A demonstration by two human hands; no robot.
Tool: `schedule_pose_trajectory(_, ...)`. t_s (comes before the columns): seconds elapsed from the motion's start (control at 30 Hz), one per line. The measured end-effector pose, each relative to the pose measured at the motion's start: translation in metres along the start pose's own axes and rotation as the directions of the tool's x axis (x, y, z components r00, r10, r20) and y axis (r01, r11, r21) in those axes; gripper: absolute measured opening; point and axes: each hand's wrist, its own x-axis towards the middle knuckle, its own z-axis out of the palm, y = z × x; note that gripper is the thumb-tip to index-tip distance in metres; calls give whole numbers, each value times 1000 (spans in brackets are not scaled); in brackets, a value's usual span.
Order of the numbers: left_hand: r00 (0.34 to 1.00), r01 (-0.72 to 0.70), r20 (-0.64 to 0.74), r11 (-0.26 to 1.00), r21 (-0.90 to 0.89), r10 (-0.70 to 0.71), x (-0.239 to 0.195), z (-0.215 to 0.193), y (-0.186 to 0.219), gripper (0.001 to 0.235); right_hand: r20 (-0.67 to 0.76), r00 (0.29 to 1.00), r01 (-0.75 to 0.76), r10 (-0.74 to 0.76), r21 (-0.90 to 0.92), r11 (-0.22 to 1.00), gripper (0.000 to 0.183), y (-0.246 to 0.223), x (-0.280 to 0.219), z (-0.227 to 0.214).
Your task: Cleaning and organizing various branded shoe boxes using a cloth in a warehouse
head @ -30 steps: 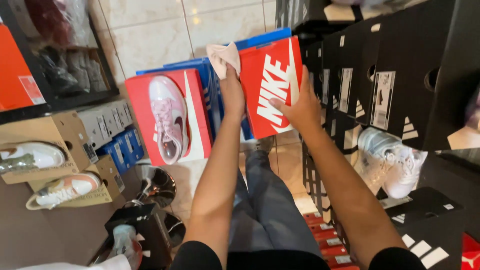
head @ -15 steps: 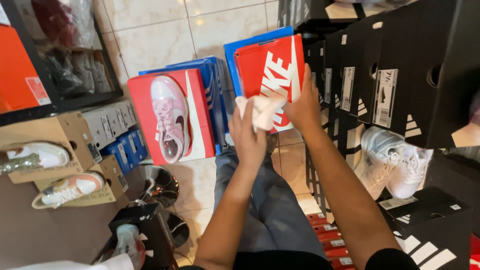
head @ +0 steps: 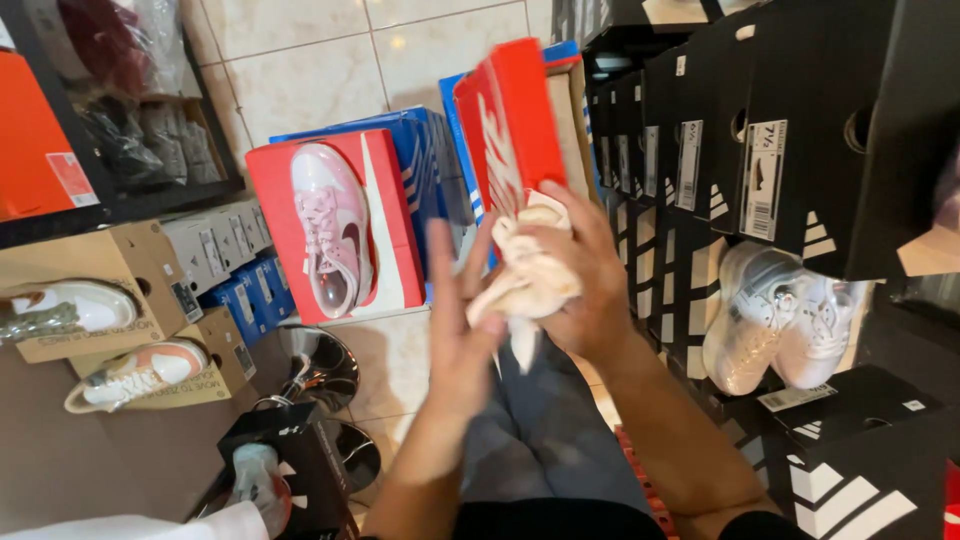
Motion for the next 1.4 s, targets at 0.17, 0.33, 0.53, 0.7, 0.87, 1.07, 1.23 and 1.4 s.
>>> schedule_pose_trajectory(0.17,963,-57,-243,970,237,117,9,-49,-1,81,234,240,-706,942,709,4,45,69,-98,43)
schedule_pose_trajectory(0.33,987,13,-162,985,174,16,21,-78,-1,84,745,521,-285,417,612,-737,13,8,-5,109)
schedule_pose_trajectory(0.53,976,83,-217,914,396,5,34,-107,-10,66,282,935,-155,215,-222,963,65,35,15,140)
schedule_pose_trajectory(0.7,989,107,-142,881,460,-46,33,-105,-8,68,67,977,-191,202,-136,972,69,59,71,136)
schedule_pose_trajectory(0.87,952,68,-296,892,447,75,35,-122,-23,57,183,967,154,-177,131,979,31,35,24,145)
schedule_pose_trajectory(1.07,969,40,-228,860,508,90,26,-120,-25,56,14,998,56,-55,-111,992,23,131,62,143)
schedule_pose_trajectory(1.23,962,17,-248,877,480,117,27,-120,-27,56,159,976,115,-149,208,971,31,72,-7,141)
schedule_pose_trajectory(1.4,963,1,-242,892,452,122,13,-123,-36,55,229,949,150,-218,282,948,35,149,-13,121)
